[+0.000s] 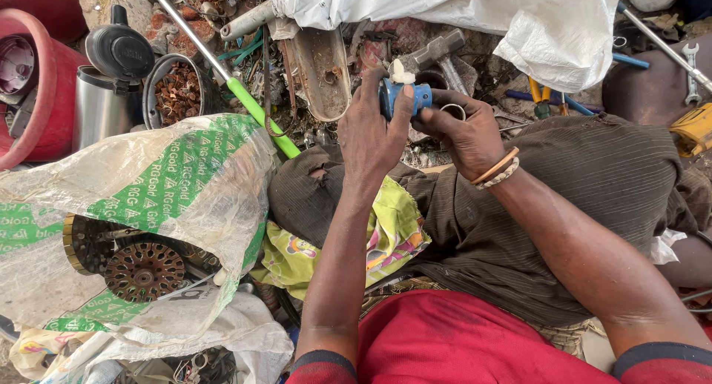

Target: The person uses a hammer and a wrench to work on a blue metal part placed on a metal block. They repeatedly strike the part with the hammer and adjust it with the wrench, occasionally repositioning the part.

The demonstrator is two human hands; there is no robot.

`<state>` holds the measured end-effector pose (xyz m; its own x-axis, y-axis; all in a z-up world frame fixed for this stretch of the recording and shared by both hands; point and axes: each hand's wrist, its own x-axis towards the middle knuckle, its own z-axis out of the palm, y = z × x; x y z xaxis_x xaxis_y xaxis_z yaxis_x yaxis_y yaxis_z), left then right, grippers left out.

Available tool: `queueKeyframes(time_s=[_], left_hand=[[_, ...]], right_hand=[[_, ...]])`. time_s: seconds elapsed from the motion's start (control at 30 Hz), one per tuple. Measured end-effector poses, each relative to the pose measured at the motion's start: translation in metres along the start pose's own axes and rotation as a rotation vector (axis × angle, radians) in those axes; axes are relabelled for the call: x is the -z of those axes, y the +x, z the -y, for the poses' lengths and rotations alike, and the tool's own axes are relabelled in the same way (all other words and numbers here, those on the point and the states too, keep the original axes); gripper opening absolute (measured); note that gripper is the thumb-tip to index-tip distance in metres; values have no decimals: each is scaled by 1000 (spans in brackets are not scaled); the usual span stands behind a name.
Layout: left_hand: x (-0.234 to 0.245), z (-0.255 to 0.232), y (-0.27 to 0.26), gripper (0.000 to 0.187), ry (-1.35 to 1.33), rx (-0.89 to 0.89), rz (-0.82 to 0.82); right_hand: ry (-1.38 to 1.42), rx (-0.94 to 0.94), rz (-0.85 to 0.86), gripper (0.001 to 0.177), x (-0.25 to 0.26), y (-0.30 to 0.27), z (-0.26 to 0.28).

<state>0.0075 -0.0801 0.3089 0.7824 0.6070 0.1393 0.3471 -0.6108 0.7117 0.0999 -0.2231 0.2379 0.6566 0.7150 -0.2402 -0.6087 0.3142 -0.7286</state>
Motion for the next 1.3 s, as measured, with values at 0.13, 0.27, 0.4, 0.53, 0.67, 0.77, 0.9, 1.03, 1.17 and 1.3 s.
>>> queueKeyframes(time_s=[0.13,0.27,0.4,0.53,0.67,0.77,0.9,1.03,1.17,1.3], left_hand=[[0,-2,-2,61,27,-55,-30],[-2,4,-2,65,14,13,16],[-2,23,12,79,-112,266,209],[1,46,24,98,-69,233,285],[8,55,27,101,-305,298,417],[8,52,27,95,-474,393,544],[4,53,22,86,-665,539,573],[-2,59,17,88,-743,614,523],[-4,60,15,65,-868,675,567],[0,59,14,80,-972,694,620]], right_hand=[[126,-60,36,39,-2,1,1],[49,-33,3,42,-7,-2,5],[-5,62,53,53,-12,-6,11],[-315,158,45,55,-12,-9,10],[-261,128,34,47,-11,-6,3],[-255,126,13,44,-5,0,-1],[-161,43,10,47,6,7,-4],[-1,-131,-40,42,12,13,-5],[-386,-15,0,39,6,10,-6],[-373,54,10,43,-5,2,-7]])
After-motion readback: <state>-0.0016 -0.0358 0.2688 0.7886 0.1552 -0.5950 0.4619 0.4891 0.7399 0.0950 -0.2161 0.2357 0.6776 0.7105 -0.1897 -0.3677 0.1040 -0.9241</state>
